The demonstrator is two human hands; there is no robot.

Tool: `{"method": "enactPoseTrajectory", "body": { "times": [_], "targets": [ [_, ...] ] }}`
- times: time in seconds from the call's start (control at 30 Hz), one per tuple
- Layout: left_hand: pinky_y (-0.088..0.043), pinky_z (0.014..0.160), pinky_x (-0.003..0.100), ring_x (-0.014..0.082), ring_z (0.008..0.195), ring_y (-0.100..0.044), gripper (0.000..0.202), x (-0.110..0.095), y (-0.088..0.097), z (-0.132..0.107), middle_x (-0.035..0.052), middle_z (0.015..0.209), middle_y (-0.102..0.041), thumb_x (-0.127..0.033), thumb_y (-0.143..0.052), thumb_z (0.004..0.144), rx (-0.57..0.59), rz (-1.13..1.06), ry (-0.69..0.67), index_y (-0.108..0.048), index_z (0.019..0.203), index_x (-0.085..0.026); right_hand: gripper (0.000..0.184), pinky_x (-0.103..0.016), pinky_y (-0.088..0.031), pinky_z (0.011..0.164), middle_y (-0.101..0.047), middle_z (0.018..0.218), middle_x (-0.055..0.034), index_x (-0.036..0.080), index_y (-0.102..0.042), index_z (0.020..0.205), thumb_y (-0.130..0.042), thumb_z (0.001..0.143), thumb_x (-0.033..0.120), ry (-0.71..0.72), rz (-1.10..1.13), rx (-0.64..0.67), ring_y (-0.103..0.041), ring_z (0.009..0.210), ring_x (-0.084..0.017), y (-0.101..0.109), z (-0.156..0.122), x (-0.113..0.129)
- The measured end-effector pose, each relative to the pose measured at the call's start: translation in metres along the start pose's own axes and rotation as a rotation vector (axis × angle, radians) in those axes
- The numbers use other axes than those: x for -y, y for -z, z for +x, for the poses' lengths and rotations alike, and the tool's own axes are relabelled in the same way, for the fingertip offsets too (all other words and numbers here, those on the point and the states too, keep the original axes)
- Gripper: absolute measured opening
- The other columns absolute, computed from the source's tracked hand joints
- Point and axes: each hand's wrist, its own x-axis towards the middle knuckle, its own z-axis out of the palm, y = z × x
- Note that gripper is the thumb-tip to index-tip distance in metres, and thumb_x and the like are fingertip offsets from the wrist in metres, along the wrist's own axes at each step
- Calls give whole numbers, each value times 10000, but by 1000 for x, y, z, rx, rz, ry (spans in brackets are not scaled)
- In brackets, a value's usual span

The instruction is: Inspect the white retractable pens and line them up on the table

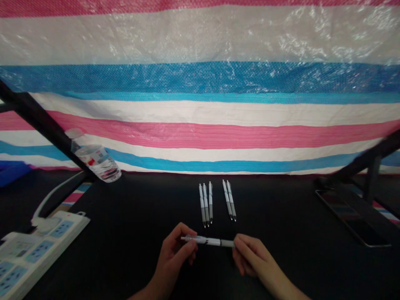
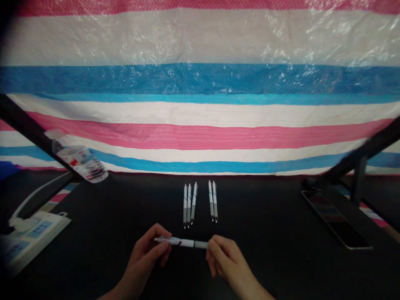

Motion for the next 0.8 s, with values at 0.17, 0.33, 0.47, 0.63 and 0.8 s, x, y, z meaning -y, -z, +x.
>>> {"method": "enactPoseTrajectory", "body": {
  "times": [0.17,0.33,0.47,0.63,0.8],
  "targets": [
    [-433,512,236,134,583,-533,258,0,1,-1,-6,681,-593,-414,-709,830,7,-21,-18,-644,868,-166,605,-192,-160,350,-560,512,22,161,-585,744,-481,871,743,-16,11,-4,-299,335,-38,0,0,1],
    [-429,514,236,134,578,-530,252,1,2,0,-6,671,-590,-407,-708,829,-5,-11,-19,-651,866,-164,542,-172,-185,359,-558,536,39,173,-546,731,-606,821,703,1,16,-44,-341,346,-29,0,1,3],
    [-429,519,239,138,584,-533,247,-1,2,0,-5,674,-592,-405,-708,827,-5,-15,-16,-654,863,-168,593,-175,-170,337,-566,517,25,163,-561,718,-527,842,742,-41,28,-34,-348,316,-32,1,1,3],
    [-434,520,242,143,586,-533,231,-4,2,0,-2,674,-592,-395,-696,839,-10,-13,-30,-662,866,-168,539,-164,-187,340,-571,535,43,173,-544,735,-612,814,703,-12,64,-55,-363,317,-25,0,1,3],
    [-423,511,239,142,574,-529,233,-3,4,2,0,664,-594,-397,-701,833,-17,-5,-51,-664,856,-168,599,-168,-165,327,-544,478,35,169,-540,676,-503,858,739,-56,65,-23,-378,299,-35,0,2,4]
  ]
}}
